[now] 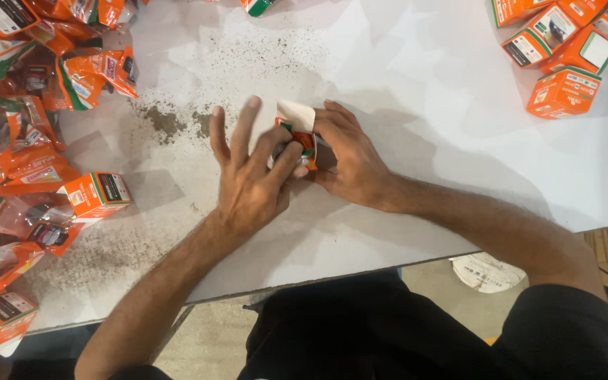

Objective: The person picks up small orange packets from a pile on the table and places them into small orange cardboard boxes, folding the box flaps closed around each packet. They set finished boxes aside and repeat the packing cycle with new packets and boxes.

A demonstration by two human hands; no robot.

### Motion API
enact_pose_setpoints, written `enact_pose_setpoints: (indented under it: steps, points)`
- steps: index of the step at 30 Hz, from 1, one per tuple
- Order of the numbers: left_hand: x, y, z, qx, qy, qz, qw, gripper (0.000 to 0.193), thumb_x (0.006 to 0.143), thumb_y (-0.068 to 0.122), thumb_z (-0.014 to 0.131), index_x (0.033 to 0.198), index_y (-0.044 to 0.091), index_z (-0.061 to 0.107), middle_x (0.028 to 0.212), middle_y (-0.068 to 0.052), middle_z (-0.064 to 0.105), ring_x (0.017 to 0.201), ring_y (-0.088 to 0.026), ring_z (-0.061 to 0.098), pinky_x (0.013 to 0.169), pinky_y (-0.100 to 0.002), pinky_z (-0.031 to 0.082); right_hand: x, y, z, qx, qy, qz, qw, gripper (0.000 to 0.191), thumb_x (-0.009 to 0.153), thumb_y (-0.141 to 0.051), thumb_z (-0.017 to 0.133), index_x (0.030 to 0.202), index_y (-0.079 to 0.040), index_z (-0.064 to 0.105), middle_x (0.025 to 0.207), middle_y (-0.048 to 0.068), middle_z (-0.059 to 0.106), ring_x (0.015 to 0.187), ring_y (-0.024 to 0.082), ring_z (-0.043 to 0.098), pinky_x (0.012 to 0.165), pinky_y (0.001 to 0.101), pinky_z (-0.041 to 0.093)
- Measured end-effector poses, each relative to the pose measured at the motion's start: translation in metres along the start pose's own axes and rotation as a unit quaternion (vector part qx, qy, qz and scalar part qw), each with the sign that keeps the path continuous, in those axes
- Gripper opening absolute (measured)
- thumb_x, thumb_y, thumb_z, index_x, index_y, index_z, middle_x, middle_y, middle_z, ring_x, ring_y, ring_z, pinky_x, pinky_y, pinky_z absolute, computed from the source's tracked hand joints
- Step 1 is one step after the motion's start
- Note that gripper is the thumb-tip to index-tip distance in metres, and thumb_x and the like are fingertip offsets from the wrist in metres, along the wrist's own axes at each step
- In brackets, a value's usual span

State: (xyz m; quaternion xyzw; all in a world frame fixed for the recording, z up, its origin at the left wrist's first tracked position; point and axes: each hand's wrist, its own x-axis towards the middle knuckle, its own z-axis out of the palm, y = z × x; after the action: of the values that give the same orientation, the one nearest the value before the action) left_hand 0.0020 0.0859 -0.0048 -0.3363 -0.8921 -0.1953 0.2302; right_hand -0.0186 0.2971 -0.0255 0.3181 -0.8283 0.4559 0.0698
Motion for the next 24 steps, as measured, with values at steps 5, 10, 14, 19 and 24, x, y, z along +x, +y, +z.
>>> enact_pose_setpoints:
  steps: [5, 10, 14, 19, 24]
  points:
    - [0.012, 0.004, 0.014, -0.075, -0.028, -0.158, 0.984, 0.007, 0.096, 0.015, 0.075, 0.099, 0.009, 0.073, 0.14, -0.02, 0.041, 0.137, -0.042, 0.034, 0.107, -0.06, 0.039, 0.001, -0.004, -0.001, 0.02, -0.016, 0.016, 1.0, 0.053, 0.082, -0.007, 0.088, 0.125, -0.003, 0.057, 0.132, 0.016, 0.063, 0.131, 0.036, 0.058, 0.108, 0.0457, 0.051]
    - [0.02, -0.005, 0.021, -0.214, -0.042, -0.288, 0.932, 0.013, 0.099, 0.01, 0.071, 0.109, 0.002, 0.071, 0.116, -0.018, 0.056, 0.092, -0.026, 0.055, 0.073, -0.037, 0.048, 0.001, 0.001, -0.001, -0.038, 0.005, -0.008, 0.999, 0.063, 0.076, -0.007, 0.09, 0.129, 0.001, 0.056, 0.13, 0.019, 0.062, 0.127, 0.039, 0.057, 0.103, 0.0478, 0.052]
    - [0.024, -0.011, 0.023, -0.282, -0.058, -0.348, 0.892, 0.016, 0.097, 0.007, 0.066, 0.108, -0.004, 0.066, 0.086, -0.015, 0.073, 0.06, -0.015, 0.063, 0.051, -0.028, 0.047, -0.004, -0.002, 0.004, 0.007, 0.041, 0.016, 0.999, 0.079, 0.083, -0.013, 0.09, 0.145, 0.005, 0.045, 0.133, 0.017, 0.061, 0.121, 0.035, 0.065, 0.101, 0.0426, 0.057]
    - [0.029, -0.013, 0.017, -0.366, -0.029, -0.293, 0.882, 0.014, 0.096, -0.001, 0.056, 0.107, -0.004, 0.065, 0.093, -0.012, 0.071, 0.076, -0.01, 0.072, 0.062, -0.026, 0.062, -0.005, -0.004, 0.004, -0.065, 0.041, -0.041, 0.996, 0.062, 0.084, -0.008, 0.087, 0.138, -0.004, 0.056, 0.134, 0.016, 0.064, 0.116, 0.032, 0.068, 0.098, 0.0413, 0.06]
    - [0.025, -0.03, -0.01, -0.616, -0.096, -0.356, 0.696, 0.033, 0.085, 0.004, 0.05, 0.114, -0.002, 0.064, 0.091, -0.008, 0.068, 0.073, -0.009, 0.062, 0.065, -0.027, 0.057, -0.001, -0.006, 0.004, -0.107, 0.016, -0.075, 0.991, 0.056, 0.083, -0.006, 0.086, 0.134, -0.001, 0.062, 0.127, 0.02, 0.062, 0.112, 0.034, 0.067, 0.09, 0.0404, 0.062]
